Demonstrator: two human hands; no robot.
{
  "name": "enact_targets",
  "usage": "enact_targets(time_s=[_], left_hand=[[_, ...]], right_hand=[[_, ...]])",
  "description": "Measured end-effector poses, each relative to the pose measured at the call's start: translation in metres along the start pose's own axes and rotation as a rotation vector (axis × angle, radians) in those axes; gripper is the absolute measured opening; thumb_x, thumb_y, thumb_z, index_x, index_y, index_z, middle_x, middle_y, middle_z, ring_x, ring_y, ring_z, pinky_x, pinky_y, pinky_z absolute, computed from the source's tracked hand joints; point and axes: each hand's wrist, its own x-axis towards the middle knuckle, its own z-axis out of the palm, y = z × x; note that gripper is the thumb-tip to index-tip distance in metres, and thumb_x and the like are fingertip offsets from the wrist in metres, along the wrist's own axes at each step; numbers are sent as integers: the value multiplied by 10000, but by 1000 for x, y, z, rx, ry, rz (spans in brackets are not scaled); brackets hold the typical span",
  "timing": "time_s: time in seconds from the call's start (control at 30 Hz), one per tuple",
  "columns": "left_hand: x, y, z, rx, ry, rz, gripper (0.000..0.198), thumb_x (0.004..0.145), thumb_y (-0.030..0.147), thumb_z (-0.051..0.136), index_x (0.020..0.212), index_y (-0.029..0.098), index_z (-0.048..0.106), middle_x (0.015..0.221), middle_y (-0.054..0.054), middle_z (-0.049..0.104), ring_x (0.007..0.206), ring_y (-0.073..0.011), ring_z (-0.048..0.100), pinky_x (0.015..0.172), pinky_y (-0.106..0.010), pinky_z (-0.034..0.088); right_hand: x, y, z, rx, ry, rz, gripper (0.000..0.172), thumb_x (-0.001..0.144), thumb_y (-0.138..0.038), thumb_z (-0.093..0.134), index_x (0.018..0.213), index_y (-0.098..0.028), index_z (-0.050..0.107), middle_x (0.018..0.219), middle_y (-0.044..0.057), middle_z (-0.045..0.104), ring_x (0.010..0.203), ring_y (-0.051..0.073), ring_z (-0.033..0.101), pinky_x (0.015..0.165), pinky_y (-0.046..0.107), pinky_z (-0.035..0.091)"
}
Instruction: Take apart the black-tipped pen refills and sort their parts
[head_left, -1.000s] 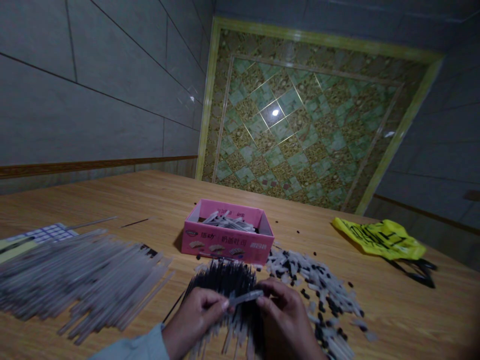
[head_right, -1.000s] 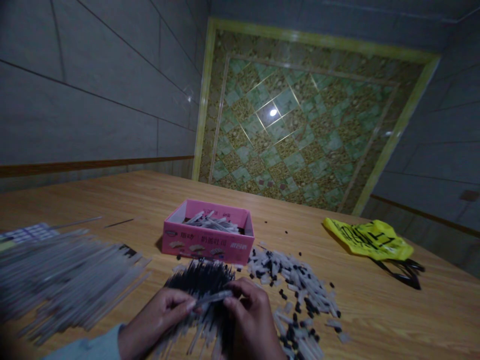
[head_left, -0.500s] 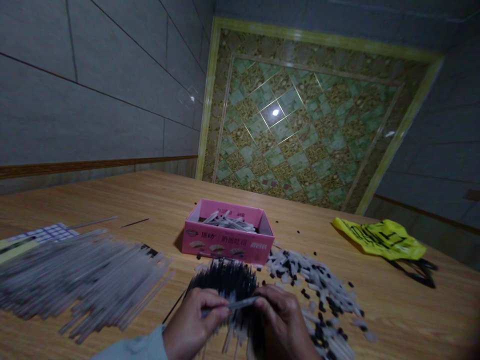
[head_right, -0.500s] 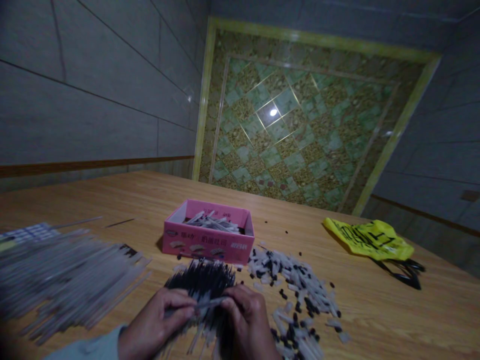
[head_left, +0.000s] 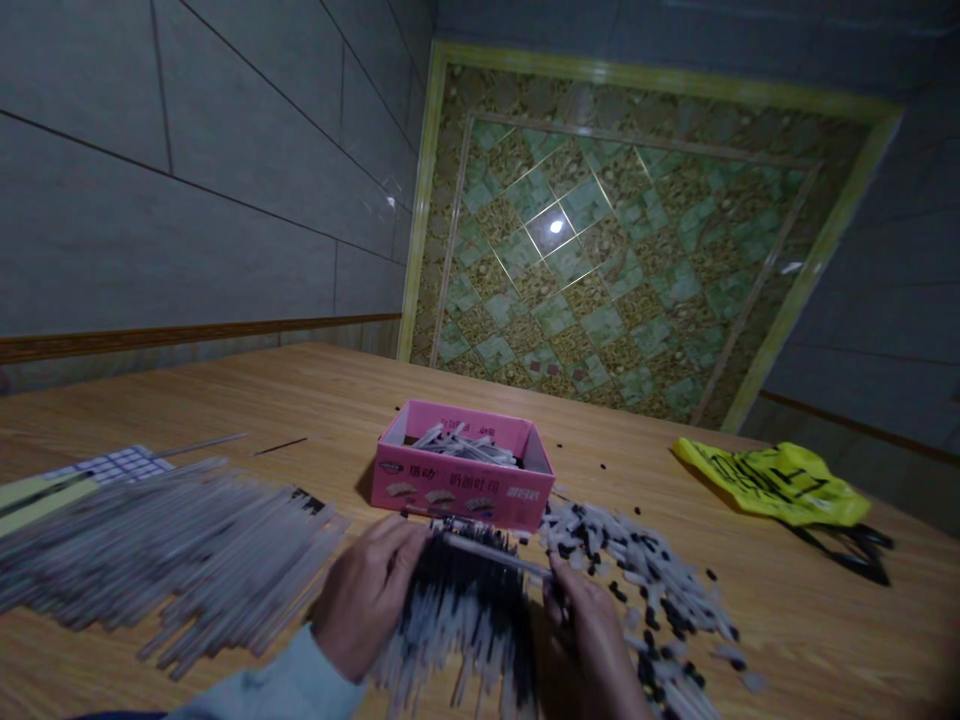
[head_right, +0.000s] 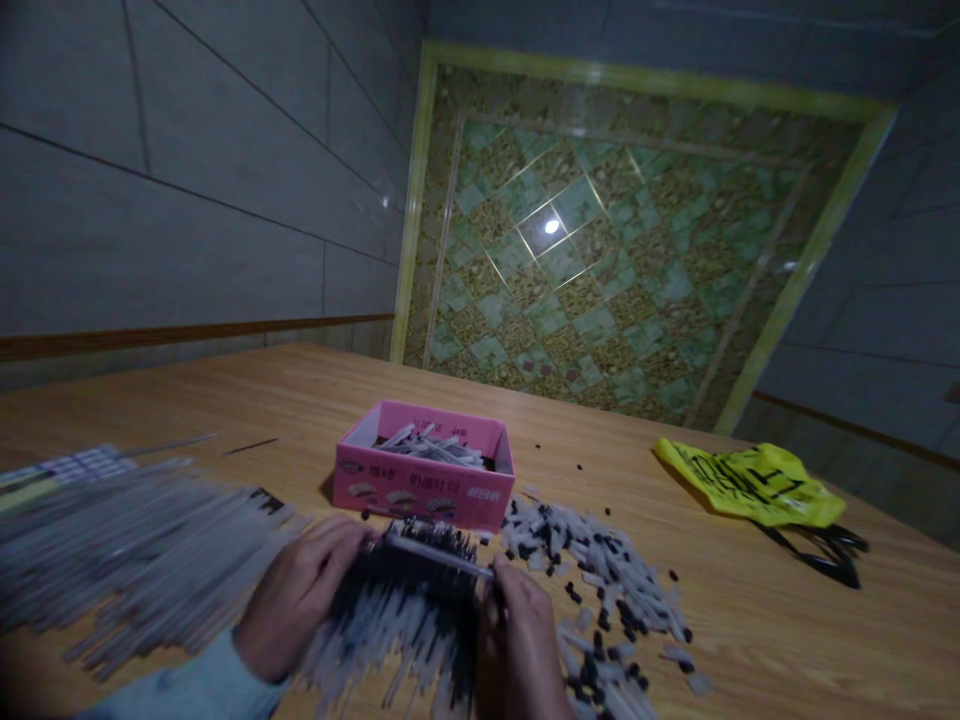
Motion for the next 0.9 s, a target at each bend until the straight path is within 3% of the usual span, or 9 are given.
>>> enact_targets(time_s=[0.07, 0.17, 0.27, 0.4, 0.53, 0.63, 0.7, 0.8, 0.9], left_hand=[[9, -14, -11, 303, 19, -87, 283, 866, 294, 364, 955, 183, 608, 950, -92, 660, 906, -231, 590, 791, -338, 430], [15, -32, -21, 665, -183, -281, 226, 766, 229, 486, 929, 138, 614, 974, -152, 665, 905, -300, 611, 731, -377, 444], [13, -44, -23, 736, -256, -340, 201, 716, 137, 498, 845, 122, 652, 921, -184, 690, 894, -333, 629, 726, -401, 440], [10, -44, -20, 733, -263, -348, 291, 698, 23, 423, 807, 129, 670, 894, -189, 697, 845, -307, 652, 693, -387, 443], [13, -32, -17, 670, -260, -271, 253, 724, 61, 415, 770, 138, 652, 880, -161, 690, 845, -271, 646, 708, -350, 450], [9, -18, -4, 447, -172, -117, 279, 825, 164, 338, 911, 160, 604, 907, -118, 677, 864, -232, 629, 750, -324, 450], [1, -10, 12, 177, -131, -70, 330, 867, 203, 278, 1063, 165, 541, 910, -104, 683, 841, -207, 636, 752, -306, 462], [-17, -1, 36, -72, -113, 21, 310, 856, 275, 348, 1093, 202, 535, 1102, -108, 647, 1025, -207, 588, 864, -285, 439], [-28, 3, 47, -238, -157, -69, 311, 873, 313, 341, 1094, 202, 529, 985, -93, 681, 926, -192, 626, 827, -287, 464]], right_hand=[[3, -2, -5, 53, 31, -8, 442, 625, -549, 669, 500, -190, 446, 397, -95, 323, 341, 38, 204, 338, 173, 161], [5, -2, -8, 116, 42, -41, 413, 631, -523, 689, 562, -164, 497, 435, -79, 408, 339, 20, 250, 329, 143, 179], [6, 2, -6, 136, 26, -52, 411, 648, -516, 684, 573, -150, 512, 440, -71, 425, 345, 18, 282, 324, 127, 200], [6, 6, -4, 140, 9, -68, 414, 647, -527, 683, 579, -151, 525, 427, -71, 419, 339, 24, 287, 307, 126, 208], [7, 1, -5, 65, 21, -130, 405, 654, -532, 673, 579, -157, 540, 441, -61, 447, 339, 38, 312, 308, 145, 239], [20, -14, -3, -102, 52, -251, 411, 698, -557, 612, 589, -167, 541, 444, -56, 462, 343, 61, 349, 322, 177, 276], [38, -29, 1, -260, 52, -379, 423, 750, -573, 536, 604, -175, 529, 430, -71, 432, 342, 70, 354, 336, 190, 278], [75, -49, 11, -369, 70, -461, 442, 758, -575, 521, 573, -173, 509, 420, -83, 400, 346, 66, 351, 350, 199, 257], [110, -63, 22, -509, 65, -482, 463, 772, -534, 540, 507, -157, 497, 417, -82, 392, 352, 58, 362, 362, 198, 259]])
